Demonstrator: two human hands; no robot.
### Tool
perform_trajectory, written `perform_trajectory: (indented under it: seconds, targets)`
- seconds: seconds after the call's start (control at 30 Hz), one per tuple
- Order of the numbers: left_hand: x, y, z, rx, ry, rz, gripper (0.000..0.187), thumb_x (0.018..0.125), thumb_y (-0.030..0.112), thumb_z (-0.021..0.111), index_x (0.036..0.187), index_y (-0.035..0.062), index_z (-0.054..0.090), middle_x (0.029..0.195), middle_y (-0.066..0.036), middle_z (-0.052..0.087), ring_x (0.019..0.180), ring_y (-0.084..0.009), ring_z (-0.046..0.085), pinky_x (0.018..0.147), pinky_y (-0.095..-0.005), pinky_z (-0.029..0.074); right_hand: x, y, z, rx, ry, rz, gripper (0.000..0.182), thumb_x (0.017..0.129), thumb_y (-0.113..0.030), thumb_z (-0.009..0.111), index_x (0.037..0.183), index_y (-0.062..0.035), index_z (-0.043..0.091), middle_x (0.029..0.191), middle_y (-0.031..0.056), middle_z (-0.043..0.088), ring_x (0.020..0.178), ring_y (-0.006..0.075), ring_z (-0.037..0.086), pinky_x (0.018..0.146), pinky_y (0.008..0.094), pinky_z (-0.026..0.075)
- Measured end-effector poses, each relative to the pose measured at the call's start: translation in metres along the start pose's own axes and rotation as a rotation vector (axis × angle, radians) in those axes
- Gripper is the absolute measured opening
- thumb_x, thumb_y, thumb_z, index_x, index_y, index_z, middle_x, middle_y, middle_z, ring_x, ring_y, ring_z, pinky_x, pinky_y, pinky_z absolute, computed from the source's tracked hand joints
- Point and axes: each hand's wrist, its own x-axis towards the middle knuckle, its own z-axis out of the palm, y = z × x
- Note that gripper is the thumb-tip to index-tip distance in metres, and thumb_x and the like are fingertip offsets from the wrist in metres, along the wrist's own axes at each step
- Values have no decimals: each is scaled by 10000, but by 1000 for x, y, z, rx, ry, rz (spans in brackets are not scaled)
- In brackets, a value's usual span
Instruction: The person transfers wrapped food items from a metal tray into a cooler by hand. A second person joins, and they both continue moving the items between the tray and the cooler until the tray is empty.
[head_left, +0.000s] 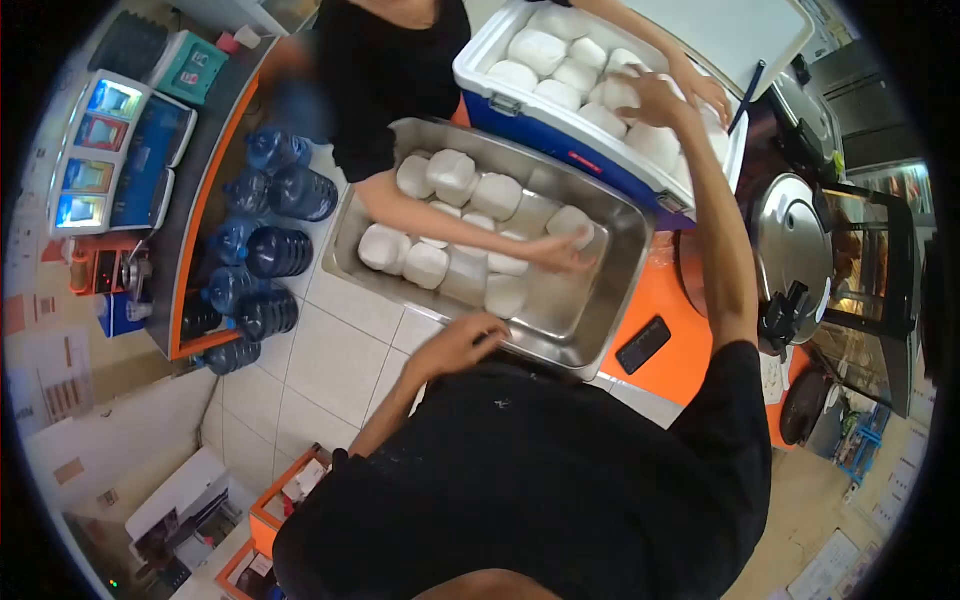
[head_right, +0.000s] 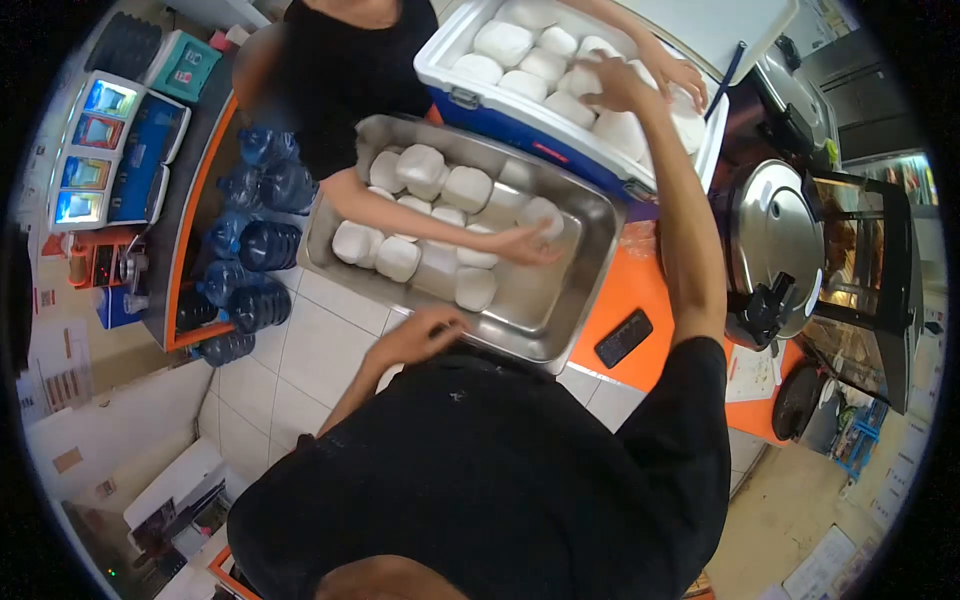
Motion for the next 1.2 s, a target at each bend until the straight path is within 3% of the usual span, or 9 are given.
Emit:
perform_trajectory:
  seconds: [0.13,0.23,0.33,0.4,0.47,0.5,0.67,0.83,1.2]
  targets:
    - [25,-65,-29,499,130,-138,371,880,230,617,1176,13,569,1181,-199,587,1137,-377,534,974,-456,417,-99,-69,-63,95,815,-91,411,877,-135,681,1249,-13,558,1236,167,587,1135,330,558,980,412,421]
    - [61,-113,-2,477,-50,-270,560,805,328,686,1248,18,540,1262,-229,530,1154,-386,510,989,-469,414,-174,-157,-28,460,1099,547,114,921,-84,597,923,29,588,842,84,595,816,156,544,771,299,450]
    - [104,-120,21,478,-155,-350,842,704,419,754,1288,-92,426,1300,-309,475,1215,-402,475,1032,-488,382,-215,-212,65,654,681,516,224,926,-196,594,849,14,603,729,88,608,611,213,548,607,366,463]
    - [117,-110,32,515,-181,-350,985,647,444,786,1303,-156,364,1313,-350,451,1253,-409,456,1057,-479,368,-226,-246,106,782,-425,718,572,835,-432,697,1138,40,583,1008,211,669,950,310,645,817,412,501]
    - [120,-99,34,563,-200,-320,1038,605,442,810,1310,-166,349,1321,-365,438,1263,-408,449,1064,-442,375,-231,-277,168,740,-555,541,1055,719,-507,771,1433,81,264,1303,360,473,1194,461,509,999,454,435]
    - [138,-172,65,407,-197,-127,1007,584,409,823,1304,-151,395,1322,-347,461,1258,-398,462,1042,-414,399,-225,-290,180,734,-521,607,1150,643,-477,821,1445,79,213,1295,396,446,1223,478,473,1021,438,420]
    - [132,-93,33,24,-374,-123,890,569,369,835,1269,-78,517,1214,-277,581,1096,-339,598,921,-376,485,-241,-276,176,843,-245,601,901,553,-342,894,1262,20,471,1222,280,529,1122,384,557,986,398,447]
    - [104,-35,7,-864,-68,-49,585,837,102,740,1356,40,478,1241,-86,566,1072,-202,596,881,-303,514,-238,-248,74,1428,52,522,593,665,-130,868,1147,-26,538,966,42,611,953,156,594,869,303,483]
    - [-5,-40,-111,78,508,-22,238,906,130,625,1124,39,656,996,-105,644,975,-188,612,839,-334,484,-169,-119,-127,1141,757,403,521,798,-100,733,1267,-14,525,1121,108,625,1010,178,613,877,321,508]
